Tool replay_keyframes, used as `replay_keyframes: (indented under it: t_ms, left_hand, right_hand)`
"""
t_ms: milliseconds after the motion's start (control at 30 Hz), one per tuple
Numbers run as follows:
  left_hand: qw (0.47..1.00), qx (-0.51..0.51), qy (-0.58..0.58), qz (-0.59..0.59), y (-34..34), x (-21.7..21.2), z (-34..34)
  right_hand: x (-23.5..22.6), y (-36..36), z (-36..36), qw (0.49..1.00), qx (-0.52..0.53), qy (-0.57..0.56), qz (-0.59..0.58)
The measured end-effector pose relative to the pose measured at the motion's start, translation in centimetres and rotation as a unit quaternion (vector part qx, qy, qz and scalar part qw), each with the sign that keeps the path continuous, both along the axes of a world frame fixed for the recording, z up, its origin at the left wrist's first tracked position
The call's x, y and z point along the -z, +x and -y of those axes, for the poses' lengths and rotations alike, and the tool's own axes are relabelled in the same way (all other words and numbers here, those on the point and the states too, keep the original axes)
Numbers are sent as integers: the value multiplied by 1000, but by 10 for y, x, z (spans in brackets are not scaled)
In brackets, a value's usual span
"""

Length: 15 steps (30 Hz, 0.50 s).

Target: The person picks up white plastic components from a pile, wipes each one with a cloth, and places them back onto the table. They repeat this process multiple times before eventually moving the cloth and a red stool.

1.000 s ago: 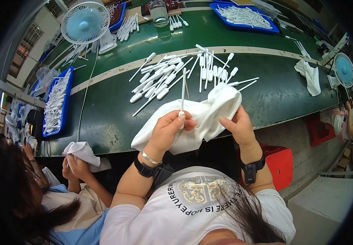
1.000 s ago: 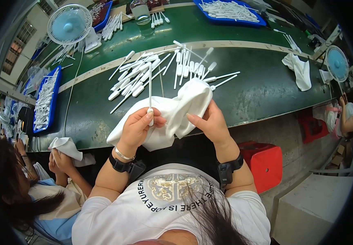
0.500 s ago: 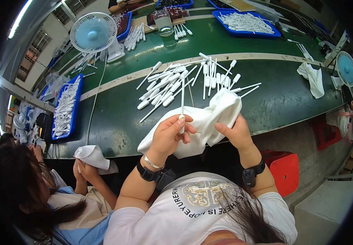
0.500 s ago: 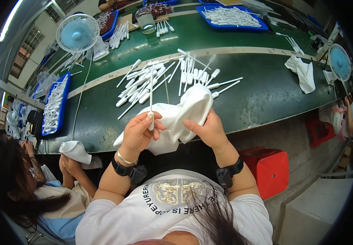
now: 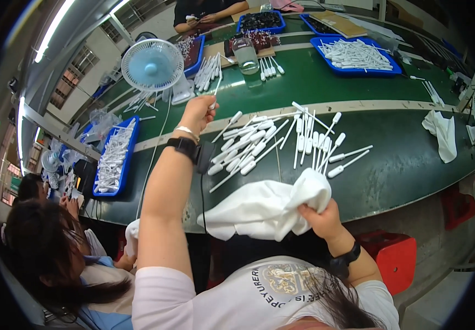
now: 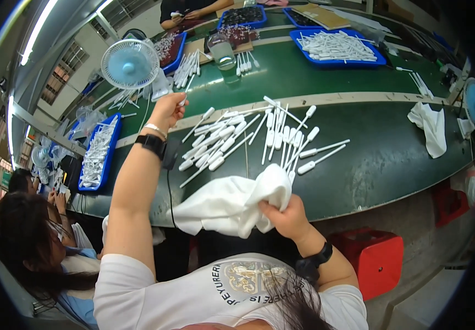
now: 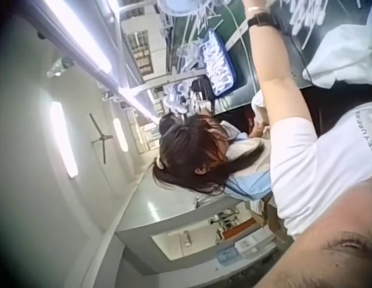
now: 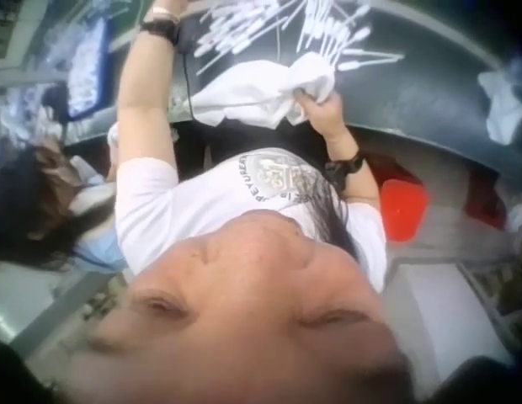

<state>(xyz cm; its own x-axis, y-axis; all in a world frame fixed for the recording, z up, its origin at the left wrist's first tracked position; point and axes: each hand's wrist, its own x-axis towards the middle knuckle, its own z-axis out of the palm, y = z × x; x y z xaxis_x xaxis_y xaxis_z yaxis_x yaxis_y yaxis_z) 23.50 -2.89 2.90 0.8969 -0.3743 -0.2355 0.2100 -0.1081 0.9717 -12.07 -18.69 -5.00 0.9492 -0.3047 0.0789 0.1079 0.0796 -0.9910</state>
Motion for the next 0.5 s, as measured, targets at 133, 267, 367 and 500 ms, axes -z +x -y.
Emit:
replay_keyframes:
  t_ms: [133,267,367,500]
  left_hand:
    - [989,-78,115,52,91,40,13]
    - [960,-70,255,94,145,55,57]
    - [921,-41,357,147,201,73,57]
    - [897,-20,401,186,250,91,58]
  right_hand:
    - [0,1,3,999,-35,18,-21]
    - [-2,0,8,998,-2,59,-21]
    - [-6,2,10,997,-19,73,-15]
    - [-9,1,16,997,-59,47,-30]
